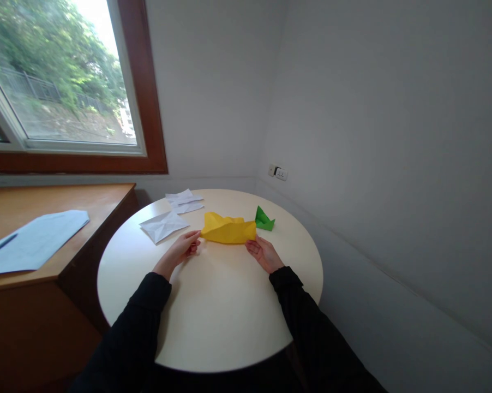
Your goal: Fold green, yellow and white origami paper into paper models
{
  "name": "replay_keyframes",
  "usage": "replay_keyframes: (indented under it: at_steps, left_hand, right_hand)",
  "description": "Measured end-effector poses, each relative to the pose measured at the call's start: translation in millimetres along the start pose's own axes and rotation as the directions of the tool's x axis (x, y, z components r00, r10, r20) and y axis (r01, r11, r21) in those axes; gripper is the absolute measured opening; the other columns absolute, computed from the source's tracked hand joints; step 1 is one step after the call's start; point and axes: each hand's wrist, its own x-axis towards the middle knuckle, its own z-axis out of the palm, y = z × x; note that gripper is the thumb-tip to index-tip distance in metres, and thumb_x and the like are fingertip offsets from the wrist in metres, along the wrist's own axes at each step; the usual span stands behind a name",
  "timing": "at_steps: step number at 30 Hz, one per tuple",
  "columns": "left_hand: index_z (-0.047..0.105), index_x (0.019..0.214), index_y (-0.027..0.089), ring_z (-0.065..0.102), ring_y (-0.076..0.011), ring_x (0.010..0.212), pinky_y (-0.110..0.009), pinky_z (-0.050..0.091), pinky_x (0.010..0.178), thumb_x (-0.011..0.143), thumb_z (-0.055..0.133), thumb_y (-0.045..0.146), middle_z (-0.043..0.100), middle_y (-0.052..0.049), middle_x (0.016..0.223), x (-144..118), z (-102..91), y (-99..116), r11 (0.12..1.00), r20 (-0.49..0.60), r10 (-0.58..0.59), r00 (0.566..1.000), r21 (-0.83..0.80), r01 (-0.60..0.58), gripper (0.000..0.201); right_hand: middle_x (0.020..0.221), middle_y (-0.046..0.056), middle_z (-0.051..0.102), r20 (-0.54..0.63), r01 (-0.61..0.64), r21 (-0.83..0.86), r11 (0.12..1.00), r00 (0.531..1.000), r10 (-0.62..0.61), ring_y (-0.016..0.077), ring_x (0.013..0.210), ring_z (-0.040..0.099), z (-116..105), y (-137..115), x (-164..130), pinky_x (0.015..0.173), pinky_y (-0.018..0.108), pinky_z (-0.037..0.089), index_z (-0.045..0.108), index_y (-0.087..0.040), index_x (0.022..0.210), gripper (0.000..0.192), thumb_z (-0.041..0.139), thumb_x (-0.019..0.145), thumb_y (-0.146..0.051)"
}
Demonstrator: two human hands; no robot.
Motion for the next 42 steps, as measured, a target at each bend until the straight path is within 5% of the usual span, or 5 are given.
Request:
replay_keyframes:
  at_steps: [8,16,28,35,42]
  left_hand:
    - [0.061,0.090,0.010,0.065,-0.0162,0.057,-0.029,0.055,0.060,0.078,0.063,0.034,0.070,-0.012,0.075,2.9,3.0,-0.7,0.976,0.117,-0.156,0.981,-0.135,0.171,0.027]
    - [0.061,0.094,0.005,0.070,-0.0229,0.073,-0.034,0.057,0.074,0.078,0.061,0.014,0.070,-0.017,0.088,1.5,3.4,-0.1,0.962,0.176,-0.131,0.976,-0.214,0.168,0.018]
    - [0.057,0.088,0.008,0.069,-0.0174,0.063,-0.027,0.058,0.067,0.080,0.058,0.010,0.069,-0.011,0.075,-0.2,6.5,3.2,0.973,0.105,-0.117,0.988,-0.186,0.135,0.008]
    - [0.053,0.093,0.012,0.066,-0.0146,0.055,-0.027,0.057,0.062,0.072,0.067,0.009,0.066,-0.005,0.068,0.7,8.5,-3.9,0.987,0.060,-0.147,0.987,-0.059,0.150,0.025]
    - [0.043,0.122,0.014,0.060,-0.0111,0.048,-0.026,0.056,0.058,0.074,0.064,0.008,0.060,0.001,0.061,-4.0,15.5,-3.1,0.993,0.012,-0.115,0.993,-0.002,0.115,0.053]
  right_hand:
    - [0.066,0.001,0.069,0.061,-0.021,0.014,1.000,0.998,0.020,0.0116,0.060,0.066,2.7,-1.8,-3.0,0.073,0.025,0.053,0.064,-0.017,0.083,0.011,0.060,0.082,-0.027]
    - [0.069,0.001,0.070,0.131,-0.032,-0.019,0.999,0.991,0.034,0.0123,0.062,0.067,4.9,-1.0,-5.3,0.068,0.024,0.054,0.063,-0.018,0.080,0.011,0.064,0.078,-0.028]
    - [0.086,0.007,0.073,0.168,-0.017,-0.146,0.989,0.985,0.042,0.0139,0.071,0.068,5.6,0.1,-6.4,0.079,0.025,0.053,0.069,-0.013,0.085,0.017,0.068,0.074,-0.026]
    - [0.089,0.008,0.072,0.146,0.040,-0.225,0.973,0.989,-0.007,0.0156,0.075,0.067,5.5,5.7,-3.2,0.080,0.028,0.052,0.070,-0.013,0.078,0.026,0.076,0.065,-0.034]
    - [0.087,0.008,0.071,0.092,0.070,-0.289,0.955,0.995,-0.045,0.0155,0.079,0.065,4.8,9.5,-2.1,0.079,0.028,0.052,0.069,-0.012,0.074,0.032,0.078,0.058,-0.038]
